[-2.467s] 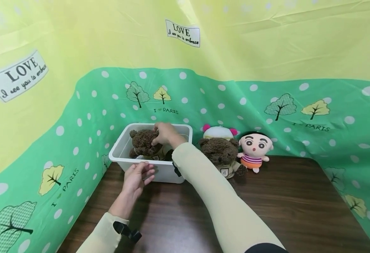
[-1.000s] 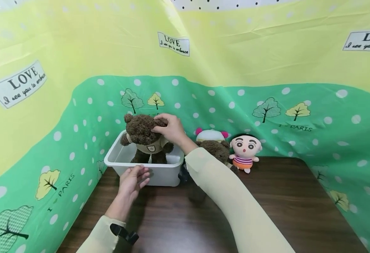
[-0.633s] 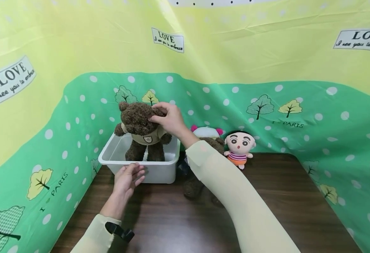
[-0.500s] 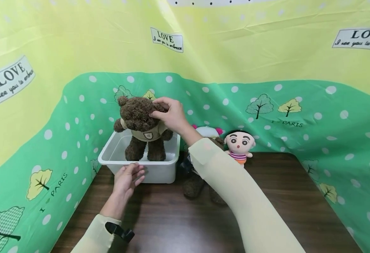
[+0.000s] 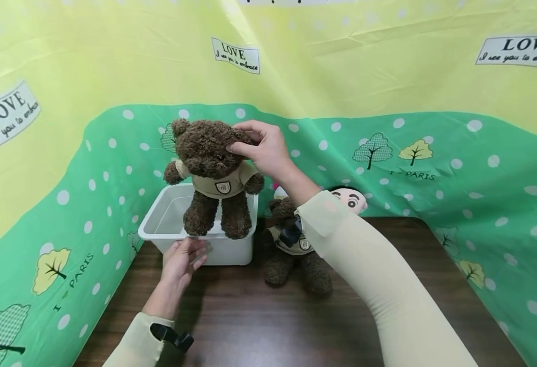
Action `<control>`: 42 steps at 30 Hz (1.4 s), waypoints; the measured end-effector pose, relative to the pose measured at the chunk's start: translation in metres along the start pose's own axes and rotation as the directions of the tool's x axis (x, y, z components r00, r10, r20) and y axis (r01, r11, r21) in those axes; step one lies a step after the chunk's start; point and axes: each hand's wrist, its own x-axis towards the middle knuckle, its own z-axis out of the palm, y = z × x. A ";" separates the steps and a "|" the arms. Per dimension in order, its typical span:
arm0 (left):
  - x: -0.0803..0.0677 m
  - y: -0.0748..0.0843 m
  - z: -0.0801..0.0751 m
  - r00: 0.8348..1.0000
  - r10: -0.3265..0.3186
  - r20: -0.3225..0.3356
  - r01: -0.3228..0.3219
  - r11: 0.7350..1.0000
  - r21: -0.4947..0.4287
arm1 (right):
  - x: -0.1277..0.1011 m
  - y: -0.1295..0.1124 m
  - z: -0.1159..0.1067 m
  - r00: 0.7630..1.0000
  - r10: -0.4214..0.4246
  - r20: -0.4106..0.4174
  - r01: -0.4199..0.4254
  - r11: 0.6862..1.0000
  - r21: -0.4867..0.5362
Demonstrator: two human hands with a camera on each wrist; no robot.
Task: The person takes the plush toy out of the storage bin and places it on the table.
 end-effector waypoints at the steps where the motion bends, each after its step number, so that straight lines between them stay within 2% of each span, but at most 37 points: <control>1: 0.000 0.000 0.000 1.000 0.004 0.001 -0.004 1.000 -0.001 | -0.001 -0.002 -0.003 1.000 -0.005 0.003 0.005 1.000 -0.004; 10: 0.001 0.002 -0.001 1.000 -0.002 -0.010 0.002 1.000 0.000 | -0.024 -0.024 -0.039 1.000 -0.025 0.004 0.025 1.000 0.005; 13: 0.000 0.002 -0.002 1.000 -0.015 -0.009 0.015 1.000 0.002 | -0.037 -0.027 -0.055 1.000 -0.014 -0.018 0.012 0.998 -0.067; 16: 0.000 0.003 -0.003 1.000 -0.016 -0.002 0.016 1.000 0.008 | -0.052 -0.026 -0.071 0.998 0.032 -0.057 -0.040 0.988 -0.147; 18: 0.000 0.004 -0.003 1.000 -0.015 0.000 0.015 1.000 0.007 | -0.063 -0.024 -0.084 0.996 0.046 -0.070 -0.058 0.981 -0.185; 23: -0.001 0.005 -0.002 1.000 -0.014 -0.001 0.014 1.000 0.009 | -0.091 -0.012 -0.120 0.996 0.023 -0.086 -0.038 0.983 -0.178; 29: -0.001 0.005 -0.001 1.000 -0.018 0.004 0.018 1.000 0.018 | -0.130 0.002 -0.162 0.985 0.071 -0.157 -0.113 0.953 -0.280; 34: -0.001 0.006 0.000 1.000 -0.011 0.009 0.011 1.000 0.026 | -0.159 0.014 -0.192 0.975 0.105 -0.195 -0.144 0.970 -0.195; 36: -0.001 0.006 0.000 1.000 -0.010 0.009 0.009 1.000 0.024 | -0.170 0.018 -0.202 0.969 0.125 -0.213 -0.168 0.967 -0.194; 38: -0.001 0.005 0.000 1.000 -0.008 0.010 0.008 1.000 0.022 | -0.180 0.022 -0.211 0.960 0.149 -0.238 -0.209 0.945 -0.252; 42: -0.001 0.004 -0.001 1.000 -0.010 0.015 0.010 1.000 0.026 | -0.198 0.031 -0.226 0.945 0.180 -0.273 -0.279 0.879 -0.386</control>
